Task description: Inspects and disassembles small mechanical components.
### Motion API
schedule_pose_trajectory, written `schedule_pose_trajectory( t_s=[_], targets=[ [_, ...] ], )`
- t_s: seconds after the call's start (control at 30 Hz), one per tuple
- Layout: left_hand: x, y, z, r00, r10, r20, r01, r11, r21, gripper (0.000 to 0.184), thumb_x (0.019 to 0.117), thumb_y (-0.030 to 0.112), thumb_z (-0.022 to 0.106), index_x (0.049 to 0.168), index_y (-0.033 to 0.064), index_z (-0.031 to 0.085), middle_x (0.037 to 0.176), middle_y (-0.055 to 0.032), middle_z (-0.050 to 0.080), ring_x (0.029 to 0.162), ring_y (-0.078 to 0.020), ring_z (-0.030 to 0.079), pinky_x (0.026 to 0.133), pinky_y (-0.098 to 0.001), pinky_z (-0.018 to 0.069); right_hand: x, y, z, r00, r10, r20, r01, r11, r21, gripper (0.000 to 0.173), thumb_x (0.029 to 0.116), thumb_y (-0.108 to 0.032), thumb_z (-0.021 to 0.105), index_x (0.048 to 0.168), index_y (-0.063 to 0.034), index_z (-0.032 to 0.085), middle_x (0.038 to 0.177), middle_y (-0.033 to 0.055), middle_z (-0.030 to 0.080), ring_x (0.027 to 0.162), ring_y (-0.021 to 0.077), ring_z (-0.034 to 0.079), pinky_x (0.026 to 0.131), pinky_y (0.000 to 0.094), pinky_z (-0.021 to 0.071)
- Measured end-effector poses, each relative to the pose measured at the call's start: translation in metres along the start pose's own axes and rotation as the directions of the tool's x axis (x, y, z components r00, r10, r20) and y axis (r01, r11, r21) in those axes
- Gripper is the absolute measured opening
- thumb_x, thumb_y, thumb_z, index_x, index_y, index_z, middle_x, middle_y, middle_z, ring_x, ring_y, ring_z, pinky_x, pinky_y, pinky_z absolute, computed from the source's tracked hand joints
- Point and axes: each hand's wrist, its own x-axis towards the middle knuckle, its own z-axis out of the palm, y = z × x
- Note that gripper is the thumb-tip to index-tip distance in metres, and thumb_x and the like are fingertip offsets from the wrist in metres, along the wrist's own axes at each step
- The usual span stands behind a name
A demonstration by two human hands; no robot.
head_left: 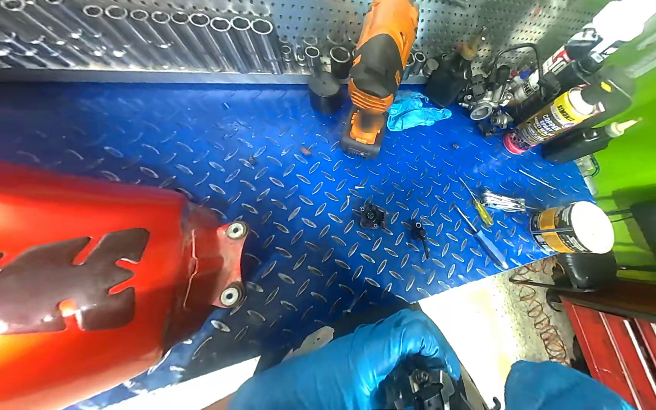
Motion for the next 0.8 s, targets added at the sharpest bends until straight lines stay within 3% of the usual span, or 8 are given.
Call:
schedule_pose_trajectory(
  t_s=[0.07, 0.2, 0.3, 0.37, 0.5, 0.6, 0.7, 0.8],
  targets=[
    [0.000, 0.001, 0.000, 1.000, -0.009, 0.003, 0.009, 1.000, -0.006, 0.032, 0.0919, 0.012, 0.071, 0.120, 0.0015, 0.058, 0.118, -0.0158, 0.063, 0.116, -0.0200, 0.060, 0.101, -0.0314, 0.0499, 0.003, 0.003, 0.002, 0.996, -0.001, -0.094, 0.010, 0.995, 0.096, 0.006, 0.0987, -0.012, 0.067, 0.103, -0.0116, 0.071, 0.098, -0.0016, 0.074, 0.092, 0.0079, 0.072, 0.081, 0.0230, 0.0594],
    [0.000, 0.000, -0.001, 1.000, 0.003, 0.007, -0.003, 1.000, -0.016, 0.032, 0.0927, 0.013, 0.070, 0.120, 0.0018, 0.057, 0.119, -0.0157, 0.063, 0.117, -0.0196, 0.060, 0.101, -0.0306, 0.0500, 0.008, 0.012, -0.001, 0.990, -0.015, -0.143, 0.033, 0.992, 0.121, 0.021, 0.0861, -0.005, 0.079, 0.099, -0.0150, 0.066, 0.091, -0.0062, 0.067, 0.086, 0.0039, 0.067, 0.080, 0.0204, 0.0571],
    [-0.001, 0.002, 0.000, 1.000, -0.010, 0.000, 0.010, 1.000, -0.009, 0.033, 0.0922, 0.014, 0.070, 0.120, 0.0014, 0.058, 0.118, -0.0160, 0.063, 0.117, -0.0202, 0.060, 0.101, -0.0315, 0.0493, 0.007, 0.005, 0.002, 0.999, -0.007, -0.033, 0.011, 0.993, 0.118, 0.008, 0.0966, -0.011, 0.070, 0.105, -0.0096, 0.068, 0.102, -0.0014, 0.072, 0.099, 0.0061, 0.069, 0.088, 0.0216, 0.0562],
    [-0.001, 0.001, 0.000, 1.000, -0.009, -0.004, 0.009, 1.000, -0.009, 0.033, 0.0925, 0.015, 0.071, 0.120, 0.0020, 0.058, 0.117, -0.0156, 0.063, 0.116, -0.0202, 0.060, 0.101, -0.0317, 0.0495, 0.003, 0.003, 0.003, 1.000, 0.008, -0.011, -0.007, 0.995, 0.099, 0.016, 0.1037, -0.015, 0.060, 0.113, -0.0084, 0.070, 0.108, -0.0005, 0.073, 0.100, 0.0059, 0.069, 0.087, 0.0215, 0.0563],
    [0.000, 0.000, 0.000, 1.000, 0.003, 0.006, -0.003, 1.000, -0.020, 0.032, 0.0920, 0.013, 0.070, 0.119, 0.0016, 0.057, 0.117, -0.0162, 0.064, 0.116, -0.0212, 0.060, 0.101, -0.0327, 0.0502, 0.004, 0.009, 0.000, 0.998, -0.011, -0.066, 0.020, 0.991, 0.130, 0.006, 0.0992, -0.011, 0.066, 0.101, -0.0081, 0.071, 0.095, -0.0005, 0.073, 0.088, 0.0059, 0.070, 0.080, 0.0212, 0.0570],
    [-0.001, 0.000, 0.001, 1.000, -0.008, 0.007, 0.008, 1.000, -0.028, 0.032, 0.0923, 0.015, 0.070, 0.119, 0.0024, 0.058, 0.118, -0.0158, 0.064, 0.117, -0.0211, 0.060, 0.101, -0.0331, 0.0501, 0.008, 0.014, 0.001, 0.996, -0.052, -0.068, 0.060, 0.990, 0.126, 0.018, 0.0888, -0.008, 0.078, 0.098, -0.0125, 0.063, 0.093, -0.0036, 0.068, 0.089, 0.0043, 0.066, 0.081, 0.0197, 0.0549],
    [-0.002, 0.002, 0.000, 1.000, -0.020, 0.001, 0.020, 1.000, 0.007, 0.034, 0.0902, 0.016, 0.072, 0.120, 0.0047, 0.058, 0.117, -0.0123, 0.064, 0.117, -0.0161, 0.059, 0.102, -0.0283, 0.0475, 0.006, 0.005, 0.004, 1.000, -0.023, -0.007, 0.023, 0.996, 0.087, 0.012, 0.1006, -0.016, 0.065, 0.110, -0.0096, 0.069, 0.109, -0.0016, 0.071, 0.105, 0.0056, 0.066, 0.092, 0.0210, 0.0533],
    [-0.002, 0.001, 0.001, 1.000, -0.023, -0.006, 0.023, 1.000, 0.000, 0.035, 0.0887, 0.014, 0.073, 0.120, 0.0056, 0.059, 0.117, -0.0116, 0.065, 0.116, -0.0162, 0.060, 0.101, -0.0289, 0.0488, 0.000, 0.004, 0.001, 1.000, -0.015, 0.002, 0.015, 0.997, 0.077, 0.018, 0.1060, -0.019, 0.056, 0.107, -0.0080, 0.070, 0.103, 0.0011, 0.073, 0.096, 0.0069, 0.069, 0.085, 0.0227, 0.0560]
  ],
)
